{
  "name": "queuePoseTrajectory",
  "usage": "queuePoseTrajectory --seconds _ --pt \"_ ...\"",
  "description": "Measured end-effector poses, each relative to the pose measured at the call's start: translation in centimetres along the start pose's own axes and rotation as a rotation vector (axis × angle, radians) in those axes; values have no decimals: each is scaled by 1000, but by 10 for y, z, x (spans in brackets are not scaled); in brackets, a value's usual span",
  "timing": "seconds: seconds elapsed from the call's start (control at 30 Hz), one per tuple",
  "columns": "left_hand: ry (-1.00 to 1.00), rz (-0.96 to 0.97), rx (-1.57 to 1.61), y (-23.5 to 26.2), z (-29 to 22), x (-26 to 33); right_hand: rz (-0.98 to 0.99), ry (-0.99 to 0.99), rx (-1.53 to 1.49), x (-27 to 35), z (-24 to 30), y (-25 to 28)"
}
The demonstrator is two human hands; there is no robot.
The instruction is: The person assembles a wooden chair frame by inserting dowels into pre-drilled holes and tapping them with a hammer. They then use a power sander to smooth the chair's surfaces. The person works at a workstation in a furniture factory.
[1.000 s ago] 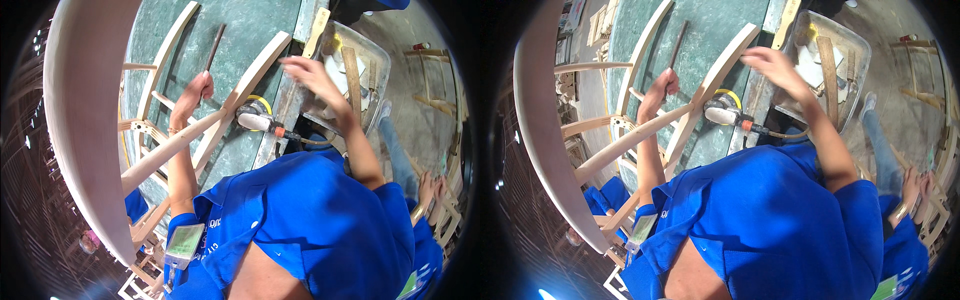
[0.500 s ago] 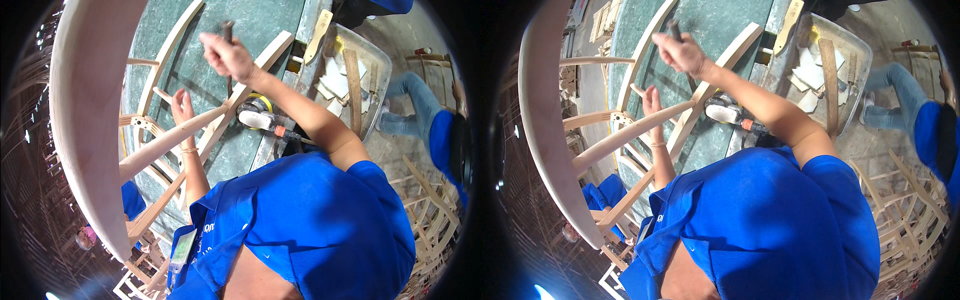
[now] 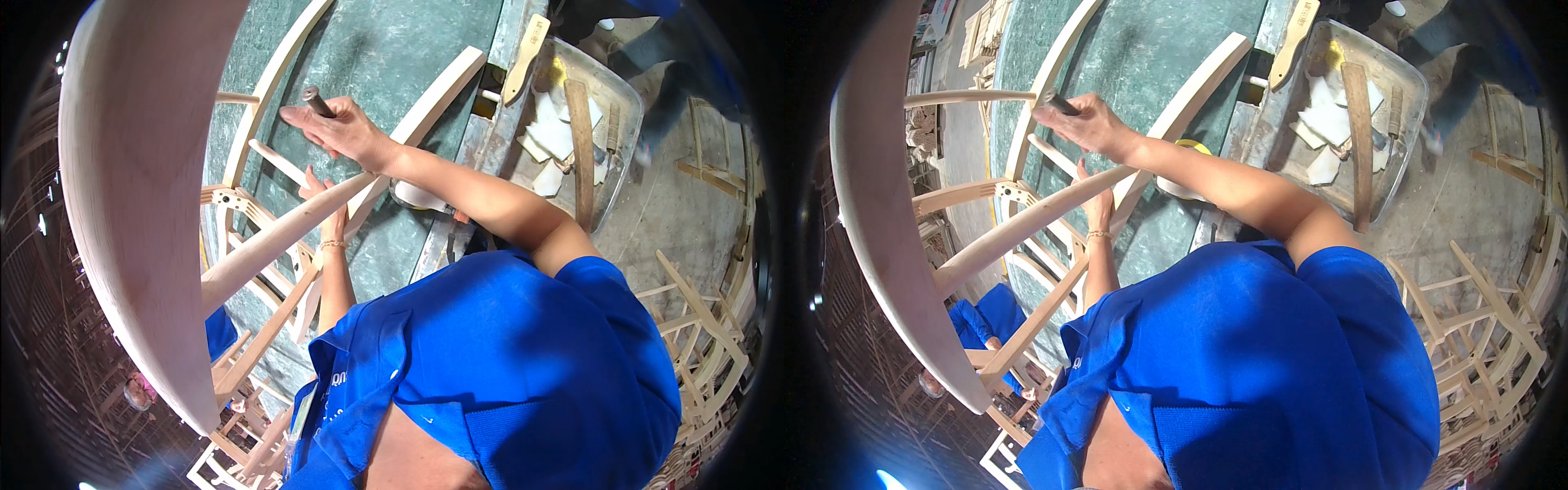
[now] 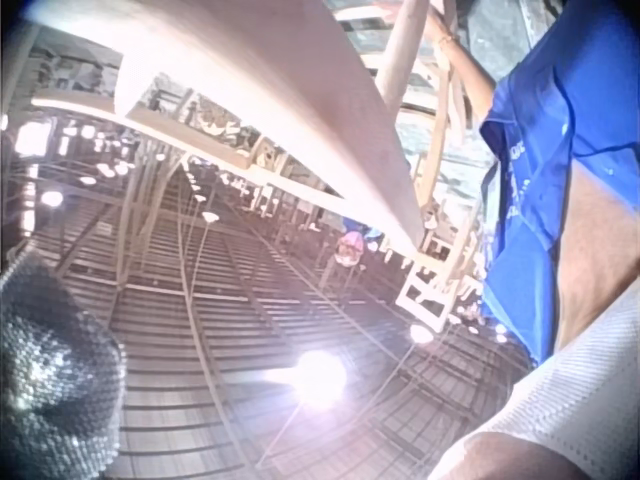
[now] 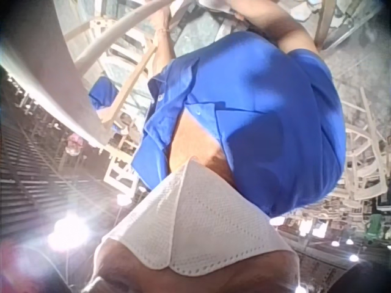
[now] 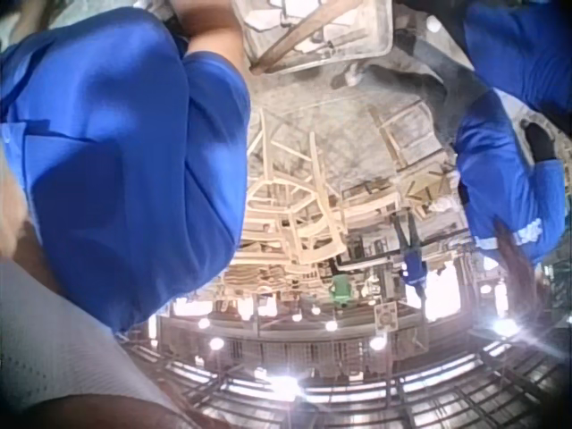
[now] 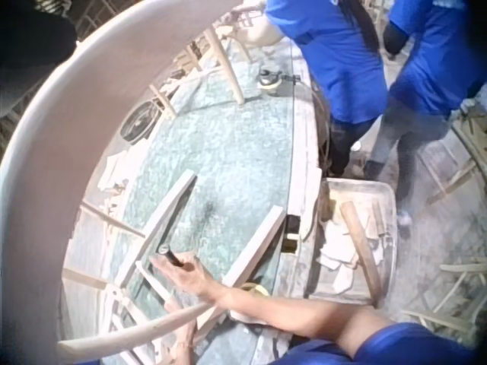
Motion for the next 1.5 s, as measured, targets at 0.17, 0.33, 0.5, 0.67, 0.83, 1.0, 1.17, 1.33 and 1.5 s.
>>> queuePoseTrajectory --seconds 0.17,0.33,0.5,0.67,0.83,1.0,1.17,1.33,1.5 --pt "4 33 -45 -2 1 -4 -39 42 159 0 -27 -3" --pt "33 79 -36 4 -7 -2 -88 118 377 -21 -38 16" --pt "-71 -12 -4 -3 3 0 -475 5 92 -44 -49 70" --pt "-89 -60 33 -11 18 -2 -513 -1 55 -48 -50 73" --pt "-75 -16 111 -6 9 1 -508 45 152 -60 -35 91" --pt "40 33 188 7 -6 -1 -409 444 665 -74 20 112" --pt "-44 -99 137 4 2 0 -341 -37 -58 -26 10 58" --pt "144 45 205 15 -12 0 -174 -40 117 -9 -19 26" --pt "173 51 229 18 -15 2 -54 -90 344 -2 -64 29"
Point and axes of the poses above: each hand's wrist, its own x-axis away from the middle knuckle, its own y-axis out of the back of the hand, z = x × y, the point moved 3 cm from there along -x, towards the middle knuckle, and after that the axes turned 8 degrees about -x, right-handed, at the moved point
